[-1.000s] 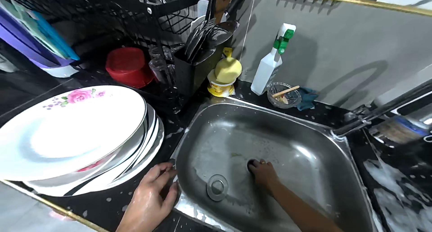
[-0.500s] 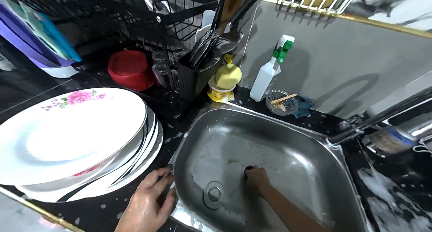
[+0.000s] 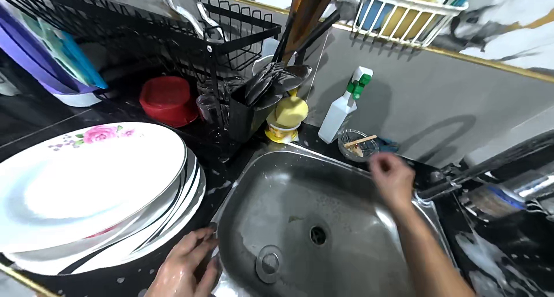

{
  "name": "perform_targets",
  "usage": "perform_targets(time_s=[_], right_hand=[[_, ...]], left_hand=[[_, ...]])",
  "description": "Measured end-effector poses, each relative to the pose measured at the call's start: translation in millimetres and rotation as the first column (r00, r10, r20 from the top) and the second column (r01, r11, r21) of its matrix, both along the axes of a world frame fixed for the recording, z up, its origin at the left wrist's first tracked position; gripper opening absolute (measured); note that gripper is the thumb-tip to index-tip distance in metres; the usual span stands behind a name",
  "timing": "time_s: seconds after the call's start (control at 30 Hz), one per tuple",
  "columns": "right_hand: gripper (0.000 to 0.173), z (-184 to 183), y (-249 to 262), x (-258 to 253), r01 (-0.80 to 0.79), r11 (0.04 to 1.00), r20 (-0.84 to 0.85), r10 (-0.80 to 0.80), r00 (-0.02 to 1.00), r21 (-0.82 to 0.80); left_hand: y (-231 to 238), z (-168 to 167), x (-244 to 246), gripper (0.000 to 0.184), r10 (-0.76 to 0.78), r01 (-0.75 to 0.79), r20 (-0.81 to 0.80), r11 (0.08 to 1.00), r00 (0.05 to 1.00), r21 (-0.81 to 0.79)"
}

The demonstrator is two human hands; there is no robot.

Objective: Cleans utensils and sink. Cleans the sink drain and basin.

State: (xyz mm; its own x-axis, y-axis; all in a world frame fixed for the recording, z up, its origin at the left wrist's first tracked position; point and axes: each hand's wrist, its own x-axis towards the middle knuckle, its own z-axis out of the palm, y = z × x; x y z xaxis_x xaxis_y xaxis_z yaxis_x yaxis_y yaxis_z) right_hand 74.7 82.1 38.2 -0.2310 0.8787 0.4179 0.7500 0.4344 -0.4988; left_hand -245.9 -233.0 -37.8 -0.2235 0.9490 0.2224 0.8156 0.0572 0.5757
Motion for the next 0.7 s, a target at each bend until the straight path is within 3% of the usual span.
perform_targets(time_s=[0.07, 0.17, 0.27, 0.3, 0.33, 0.37, 0.4, 0.43, 0.47, 0.57, 0.7], right_hand=[[0.027, 18, 35, 0, 0.120, 0.978, -0.012, -0.120, 0.993, 0.173], [0.035, -7, 58, -5, 0.068, 0.997, 0.162, -0.071, 0.984, 0.027], [0.023, -26, 11, -29, -0.075, 0.995, 0.199, 0.060, 0.978, 0.068], [0.019, -35, -14, -35, -0.144, 0.989, 0.239, 0.145, 0.960, -0.019], [0.024, -39, -37, -39, -0.170, 0.934, 0.285, 0.264, 0.921, -0.314], [0.032, -48, -49, -43, -0.142, 0.766, 0.297, 0.403, 0.865, -0.626], [0.037, -67, -53, -43, -0.096, 0.564, 0.270, 0.529, 0.805, -0.820], [0.038, -90, -56, -41, -0.038, 0.436, 0.263, 0.609, 0.749, -0.899], [0.037, -109, -60, -39, 0.001, 0.400, 0.285, 0.651, 0.703, -0.917], [0.037, -143, -76, -38, 0.045, 0.522, 0.427, 0.640, 0.638, -0.851], [0.041, -146, -91, -50, 0.084, 0.599, 0.542, 0.644, 0.540, -0.796]], left_hand=[[2, 0, 0, 0.030, 0.009, -0.009, -0.019, 1.000, 1.000, 0.027], [1, -1, 1, 0.031, 0.016, -0.014, -0.043, 0.999, 0.999, 0.048], [4, 2, 1, 0.030, 0.012, -0.011, -0.022, 0.999, 1.000, 0.033], [3, 1, 2, 0.031, 0.013, -0.012, -0.026, 0.999, 1.000, 0.031], [3, 1, 2, 0.032, 0.014, -0.013, -0.031, 0.999, 0.999, 0.033], [2, 0, 2, 0.032, 0.014, -0.013, -0.038, 0.999, 0.999, 0.036], [2, 0, 1, 0.033, 0.013, -0.011, -0.046, 0.999, 0.999, 0.037], [2, 0, 1, 0.033, 0.008, -0.006, -0.051, 0.999, 0.999, 0.037], [3, 1, 1, 0.032, 0.004, -0.002, -0.052, 0.999, 0.999, 0.034], [2, 0, 1, 0.032, 0.007, -0.006, -0.050, 1.000, 0.999, 0.025], [2, 1, 0, 0.031, -0.003, 0.004, -0.049, 1.000, 0.999, 0.014]])
